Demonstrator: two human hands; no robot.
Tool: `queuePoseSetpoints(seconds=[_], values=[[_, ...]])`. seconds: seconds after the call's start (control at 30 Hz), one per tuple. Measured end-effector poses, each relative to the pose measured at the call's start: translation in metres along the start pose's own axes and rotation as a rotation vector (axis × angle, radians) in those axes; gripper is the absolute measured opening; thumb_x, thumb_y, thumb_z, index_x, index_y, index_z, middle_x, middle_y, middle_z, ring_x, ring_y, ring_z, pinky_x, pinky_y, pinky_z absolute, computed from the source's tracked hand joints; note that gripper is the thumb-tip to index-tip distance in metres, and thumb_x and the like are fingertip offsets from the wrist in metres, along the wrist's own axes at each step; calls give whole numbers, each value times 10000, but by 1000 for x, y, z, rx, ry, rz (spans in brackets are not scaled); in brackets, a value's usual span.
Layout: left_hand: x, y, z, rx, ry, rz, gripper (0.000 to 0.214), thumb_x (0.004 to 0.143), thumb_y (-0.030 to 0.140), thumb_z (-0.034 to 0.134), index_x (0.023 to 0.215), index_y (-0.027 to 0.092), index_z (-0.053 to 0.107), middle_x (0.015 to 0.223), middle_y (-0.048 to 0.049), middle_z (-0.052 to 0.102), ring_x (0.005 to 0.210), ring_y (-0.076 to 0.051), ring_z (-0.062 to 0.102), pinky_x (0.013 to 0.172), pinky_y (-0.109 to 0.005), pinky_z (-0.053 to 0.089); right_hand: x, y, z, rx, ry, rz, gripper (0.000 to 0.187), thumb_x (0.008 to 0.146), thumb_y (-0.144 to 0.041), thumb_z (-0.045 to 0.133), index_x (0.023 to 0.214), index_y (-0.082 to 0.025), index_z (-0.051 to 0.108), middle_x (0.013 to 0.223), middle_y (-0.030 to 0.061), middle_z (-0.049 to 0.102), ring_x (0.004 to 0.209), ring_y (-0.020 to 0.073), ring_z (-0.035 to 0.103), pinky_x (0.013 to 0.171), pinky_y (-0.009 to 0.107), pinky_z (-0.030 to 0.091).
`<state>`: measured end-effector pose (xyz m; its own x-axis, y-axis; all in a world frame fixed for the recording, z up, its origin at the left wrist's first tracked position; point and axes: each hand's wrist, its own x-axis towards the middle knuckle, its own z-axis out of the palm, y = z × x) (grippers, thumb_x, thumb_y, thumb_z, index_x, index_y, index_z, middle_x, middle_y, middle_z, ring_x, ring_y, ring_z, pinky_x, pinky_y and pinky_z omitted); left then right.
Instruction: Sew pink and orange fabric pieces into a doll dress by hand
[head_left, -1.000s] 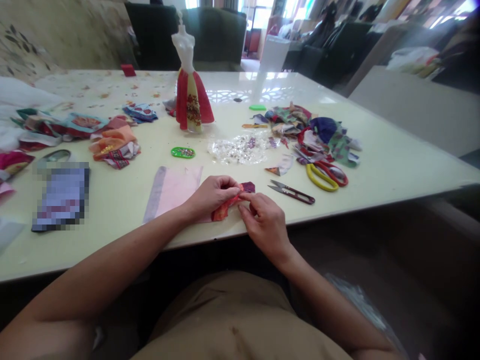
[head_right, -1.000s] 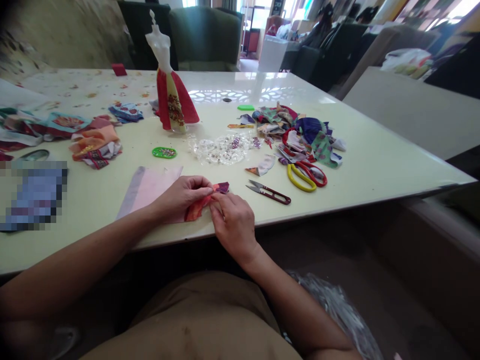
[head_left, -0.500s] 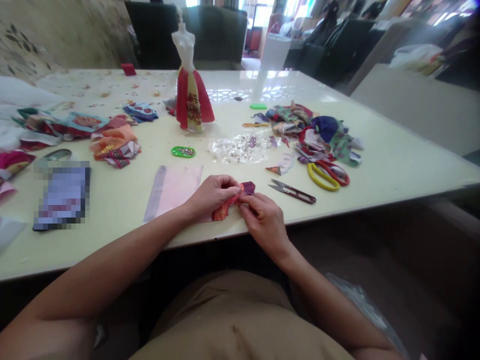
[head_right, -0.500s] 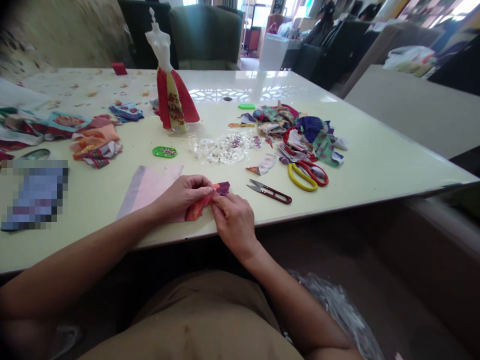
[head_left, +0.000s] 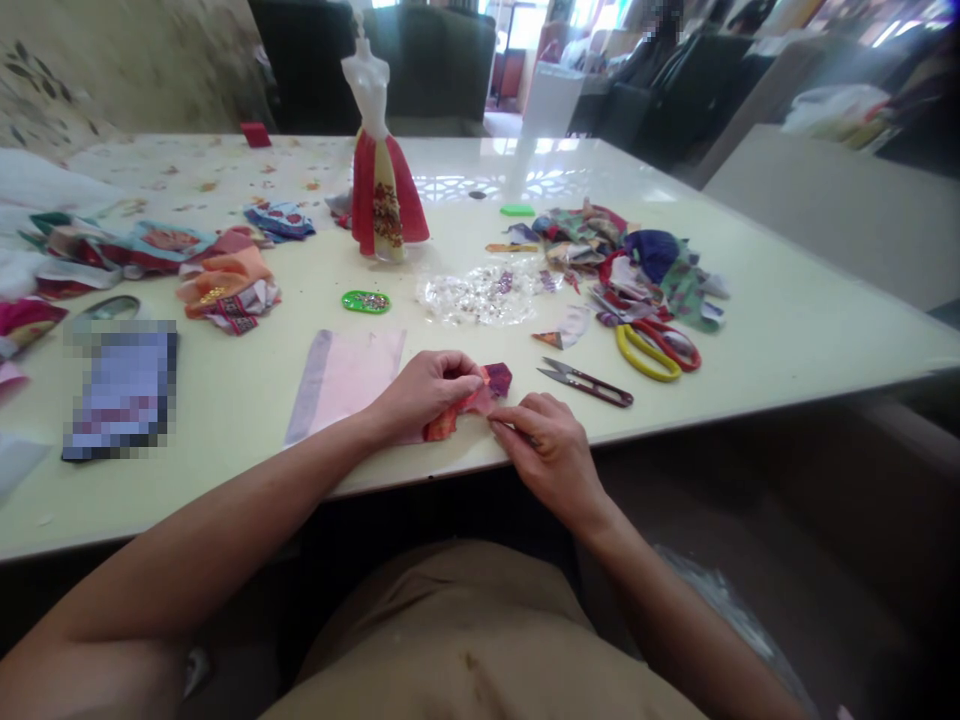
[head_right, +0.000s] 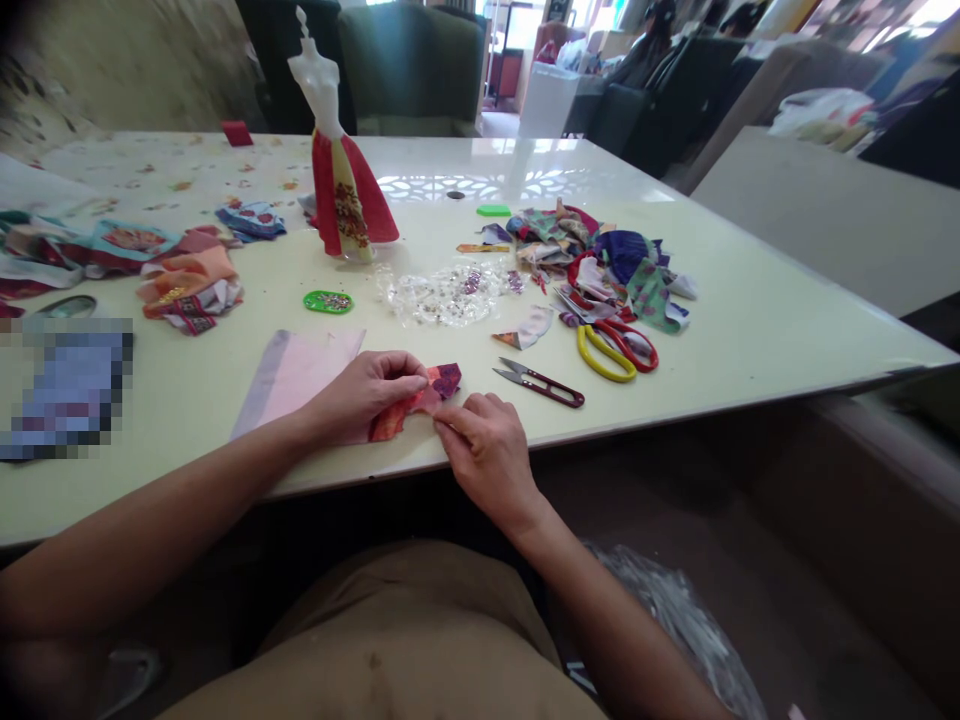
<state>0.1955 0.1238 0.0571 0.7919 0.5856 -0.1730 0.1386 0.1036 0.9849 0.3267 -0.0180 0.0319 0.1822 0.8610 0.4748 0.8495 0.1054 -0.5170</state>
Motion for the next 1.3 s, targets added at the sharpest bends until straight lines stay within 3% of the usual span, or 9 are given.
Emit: queuePoseSetpoints(seconds=[0.1, 0.23, 0.33, 0.47, 0.83, 1.13, 1.3], values=[[-1, 0, 1, 7, -26, -47, 111, 852, 262, 631, 824, 157, 605, 436, 62, 520, 272, -60, 418, 316, -167, 277, 0, 3, -4, 23, 85, 34, 99, 924, -207, 582, 894, -200, 677, 740, 19, 587, 747, 188, 548, 723, 327, 422], [-3, 3, 2, 50, -26, -66, 103, 853, 254, 647, 825, 163, 608, 427, 65, 520, 274, -66, 425, 300, -160, 279, 5, 12, -5, -58, 152, -7, 102, 916, -204, 559, 992, -207, 626, 738, 5, 564, 729, 193, 537, 753, 343, 420], [-4, 6, 2, 76, -43, -54, 95, 858, 245, 648, 822, 163, 619, 432, 64, 532, 281, -62, 423, 300, -158, 269, 10, 19, -5, -136, 135, -67, 169, 922, -203, 542, 1068, -205, 627, 776, 23, 577, 772, 209, 543, 776, 357, 410], [-4, 6, 2, 159, -68, -19, 117, 860, 265, 656, 818, 156, 654, 439, 61, 521, 308, -61, 434, 315, -158, 270, 15, 24, -8, -210, 88, -140, 154, 934, -186, 530, 959, -211, 679, 783, 39, 579, 816, 219, 536, 780, 360, 390], [-3, 2, -2, 309, -112, 30, 176, 844, 330, 673, 886, 160, 670, 646, 18, 589, 388, -59, 467, 362, -184, 314, 10, 39, -24, -88, 12, -164, 155, 925, -174, 554, 932, -202, 707, 819, 47, 610, 836, 215, 556, 795, 371, 417], [1, -1, -5, 694, -82, 282, 92, 836, 242, 662, 851, 172, 719, 850, -12, 616, 714, -115, 588, 642, -222, 430, 8, 44, -21, -54, 35, -167, 140, 914, -155, 566, 903, -190, 701, 826, 52, 619, 835, 218, 565, 799, 386, 433], [1, -4, -2, 757, -56, 345, 124, 861, 280, 657, 874, 174, 717, 836, -7, 607, 713, -118, 569, 662, -244, 407, 7, 44, -21, -45, 32, -167, 136, 906, -148, 566, 907, -191, 696, 830, 52, 618, 830, 221, 572, 792, 388, 442]])
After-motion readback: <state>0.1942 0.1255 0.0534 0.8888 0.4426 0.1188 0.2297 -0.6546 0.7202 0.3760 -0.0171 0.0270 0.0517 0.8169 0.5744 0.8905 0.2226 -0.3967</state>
